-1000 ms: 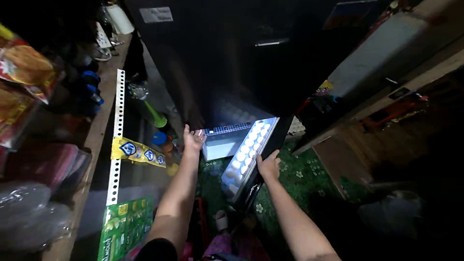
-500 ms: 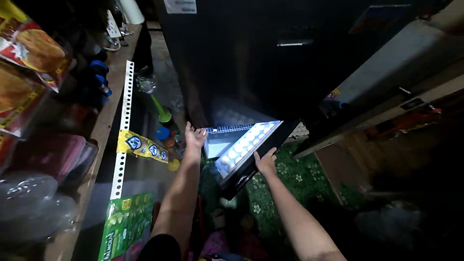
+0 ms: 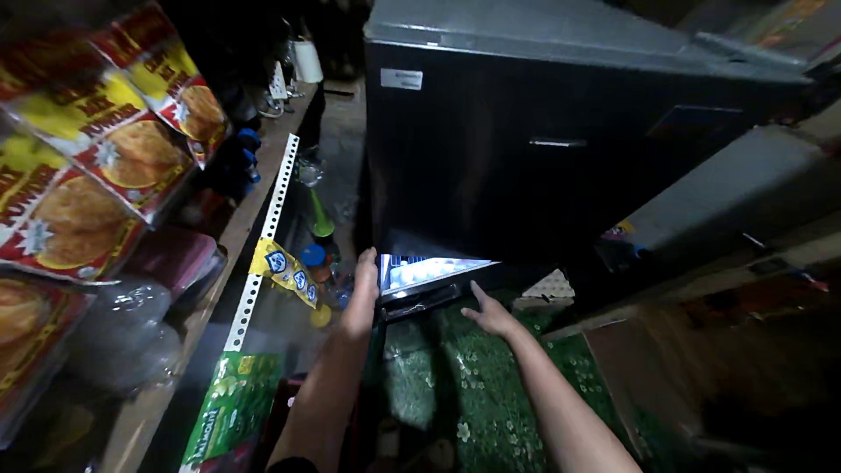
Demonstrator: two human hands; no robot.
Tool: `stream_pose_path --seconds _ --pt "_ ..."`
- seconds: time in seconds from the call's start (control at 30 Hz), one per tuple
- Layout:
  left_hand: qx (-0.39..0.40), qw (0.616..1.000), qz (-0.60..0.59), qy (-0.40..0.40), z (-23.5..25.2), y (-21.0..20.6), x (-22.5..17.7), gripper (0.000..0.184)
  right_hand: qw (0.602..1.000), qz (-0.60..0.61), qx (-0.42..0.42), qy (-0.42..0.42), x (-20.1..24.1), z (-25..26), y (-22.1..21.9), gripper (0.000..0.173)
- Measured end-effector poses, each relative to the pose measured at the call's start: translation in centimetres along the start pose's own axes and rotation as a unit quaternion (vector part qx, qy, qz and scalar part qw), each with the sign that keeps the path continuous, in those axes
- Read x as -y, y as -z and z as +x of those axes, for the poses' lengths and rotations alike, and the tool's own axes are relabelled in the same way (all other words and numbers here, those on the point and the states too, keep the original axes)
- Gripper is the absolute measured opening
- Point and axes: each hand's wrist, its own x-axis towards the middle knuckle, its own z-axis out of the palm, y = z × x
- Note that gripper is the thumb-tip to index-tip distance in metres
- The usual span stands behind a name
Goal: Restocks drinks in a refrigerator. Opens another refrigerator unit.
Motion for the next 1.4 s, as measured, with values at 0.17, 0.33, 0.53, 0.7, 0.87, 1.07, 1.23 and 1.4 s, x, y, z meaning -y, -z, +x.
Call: stream_pose_path --seconds 0.17,0.33,0.53,0.7,0.87,1.07,1.23,1.4 --pt "0.013 0.997 0.064 -0.049 -3.2 4.3 4.2 0.047 0.89 -0.145 -0.298 0.314 12.8 -4.0 5.9 0.054" --pt "0.038 0.99 0.137 -0.011 -6.0 9.1 8.6 0.04 0.72 -0.248 -0.484 0.431 24.6 -3.7 11.0 0.07" --pt "0.004 0.998 0.029 0.064 -10.1 12.8 10.0 0.036 0.808 -0.33 -0.403 0.275 33.5 -1.3 12.2 0.081" --pt "-0.015 0.997 0.008 0.072 -11.3 15.2 11.3 0.038 0.84 -0.324 -0.392 0.19 35.7 -1.3 11.5 0.099" --pt "0.002 0.997 0.024 0.077 -12.4 15.4 11.3 0.035 0.851 -0.311 -0.388 0.168 36.1 -1.6 11.4 0.096" --pt "0.021 0.997 0.007 0.068 -14.4 15.5 11.4 0.037 0.855 -0.292 -0.398 0.158 36.5 -1.7 11.0 0.085" --pt "0.008 0.997 0.003 0.072 -13.3 16.0 11.3 0.037 0.82 -0.285 -0.441 0.227 32.7 -7.3 8.3 0.074" --pt "0.036 0.992 0.024 0.118 -12.0 14.3 10.1 0.038 0.7 -0.275 -0.464 0.469 19.7 -18.7 7.5 0.071"
